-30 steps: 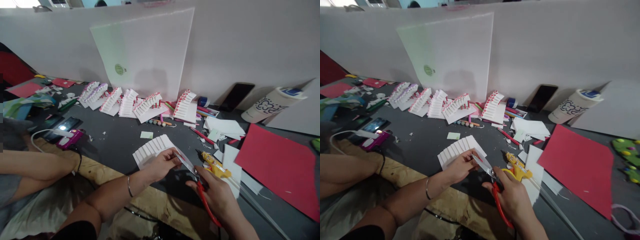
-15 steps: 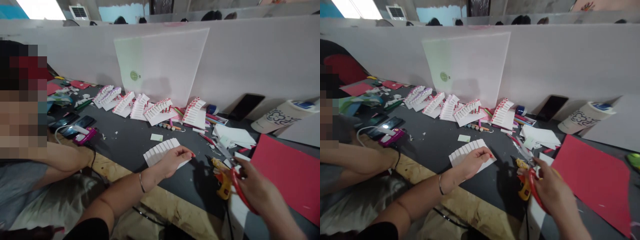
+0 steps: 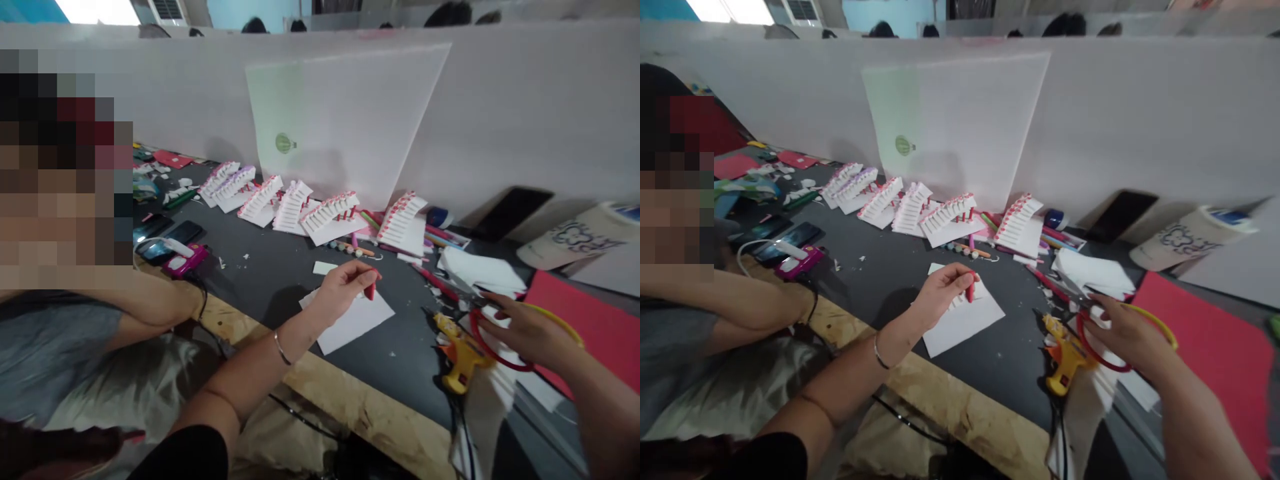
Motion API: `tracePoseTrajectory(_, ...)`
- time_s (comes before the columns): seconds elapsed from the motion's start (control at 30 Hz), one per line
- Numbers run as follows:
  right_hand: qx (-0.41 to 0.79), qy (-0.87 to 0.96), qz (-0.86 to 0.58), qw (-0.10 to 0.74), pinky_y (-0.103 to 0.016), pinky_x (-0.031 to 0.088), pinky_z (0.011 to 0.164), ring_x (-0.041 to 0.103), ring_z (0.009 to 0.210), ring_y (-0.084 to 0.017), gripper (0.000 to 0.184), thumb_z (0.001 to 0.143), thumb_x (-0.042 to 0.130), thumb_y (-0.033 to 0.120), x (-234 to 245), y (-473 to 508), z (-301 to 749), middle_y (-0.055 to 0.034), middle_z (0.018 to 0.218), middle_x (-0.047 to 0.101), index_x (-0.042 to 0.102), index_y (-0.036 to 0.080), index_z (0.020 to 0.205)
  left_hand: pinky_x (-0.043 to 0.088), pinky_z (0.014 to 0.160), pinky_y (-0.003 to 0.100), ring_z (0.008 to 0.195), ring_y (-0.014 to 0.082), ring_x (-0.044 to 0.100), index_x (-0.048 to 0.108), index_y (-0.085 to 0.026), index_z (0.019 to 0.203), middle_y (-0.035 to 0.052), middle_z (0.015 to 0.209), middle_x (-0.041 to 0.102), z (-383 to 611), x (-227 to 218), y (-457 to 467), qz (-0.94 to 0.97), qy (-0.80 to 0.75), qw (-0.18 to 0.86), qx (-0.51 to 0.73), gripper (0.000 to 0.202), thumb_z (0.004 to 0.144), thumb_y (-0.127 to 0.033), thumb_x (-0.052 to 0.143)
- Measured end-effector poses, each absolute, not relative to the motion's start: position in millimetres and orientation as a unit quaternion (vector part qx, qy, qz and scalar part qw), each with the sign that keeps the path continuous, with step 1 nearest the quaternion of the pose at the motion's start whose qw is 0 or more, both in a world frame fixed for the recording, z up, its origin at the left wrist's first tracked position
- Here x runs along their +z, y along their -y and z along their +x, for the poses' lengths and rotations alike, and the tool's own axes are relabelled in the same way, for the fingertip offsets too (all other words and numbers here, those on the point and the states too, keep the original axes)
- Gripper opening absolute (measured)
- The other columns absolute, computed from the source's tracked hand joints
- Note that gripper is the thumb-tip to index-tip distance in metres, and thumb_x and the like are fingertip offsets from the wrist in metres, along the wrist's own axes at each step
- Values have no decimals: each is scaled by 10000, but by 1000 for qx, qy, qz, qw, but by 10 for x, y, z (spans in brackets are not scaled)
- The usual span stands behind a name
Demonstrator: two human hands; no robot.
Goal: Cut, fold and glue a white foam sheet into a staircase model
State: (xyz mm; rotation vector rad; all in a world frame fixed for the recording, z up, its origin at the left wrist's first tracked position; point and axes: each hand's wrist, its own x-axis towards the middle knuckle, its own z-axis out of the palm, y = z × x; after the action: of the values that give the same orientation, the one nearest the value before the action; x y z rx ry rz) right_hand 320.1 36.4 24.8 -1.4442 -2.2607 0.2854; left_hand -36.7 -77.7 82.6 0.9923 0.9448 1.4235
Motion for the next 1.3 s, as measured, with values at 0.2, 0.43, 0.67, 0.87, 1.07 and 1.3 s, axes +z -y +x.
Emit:
tracePoseTrajectory(0.2, 47, 815, -555, 159, -399, 504, 633, 714, 691, -295, 245, 872, 554, 288, 634, -276, 2988, -158, 744, 717, 745, 157, 954, 407, 679, 268, 683, 125, 542, 709, -152, 767, 29, 746, 661, -342, 739, 782, 406, -433, 537, 600, 367, 716, -510, 776)
tracePoseTrajectory(0.43, 288, 791, -443, 309, -298, 520, 614, 656, 690, -181, 352, 889, 567, 444, 851, 505, 1759, -72, 883, 741, 690, 192, 1102, 439, 737, 281, 733, 155, 581, 742, -169, 753, 34, 730, 663, -195, 721, 801, 515, -451, 464, 563, 219, 805, -381, 714)
tracePoseTrajectory(0.67, 311, 720, -463, 412, -296, 482, 626, 617, 651, -173, 356, 830, 578, 515, 672, 453, 1378, -65, 793, 718, 728, 193, 811, 503, 738, 284, 834, 178, 636, 714, -177, 1092, 76, 978, 705, -355, 670, 687, 585, -510, 385, 499, 322, 870, -390, 622)
tracePoseTrajectory(0.87, 289, 713, -538, 344, -275, 476, 651, 665, 704, -177, 235, 870, 535, 343, 396, 326, 1381, -46, 810, 750, 716, 192, 871, 411, 1067, 480, 1291, 321, 516, 568, -177, 1317, 165, 1351, 580, -516, 496, 564, 708, -641, 150, 254, 606, 771, -357, 761)
tracePoseTrajectory(1.07, 280, 713, -566, 303, -256, 429, 658, 673, 746, -175, 123, 864, 594, 227, 308, 354, 1313, -38, 823, 753, 716, 210, 862, 375, 1090, 535, 1364, 346, 457, 457, -176, 1433, 203, 1463, 499, -539, 423, 557, 756, -641, 56, 124, 625, 878, -393, 646)
tracePoseTrajectory(1.3, 252, 742, -574, 238, -257, 404, 690, 668, 911, -196, 162, 909, 558, 205, 342, 377, 1282, -70, 972, 743, 711, 203, 960, 463, 1034, 496, 1260, 316, 557, 468, -168, 1409, 183, 1347, 593, -609, 317, 471, 761, -612, 61, 206, 579, 876, -311, 643)
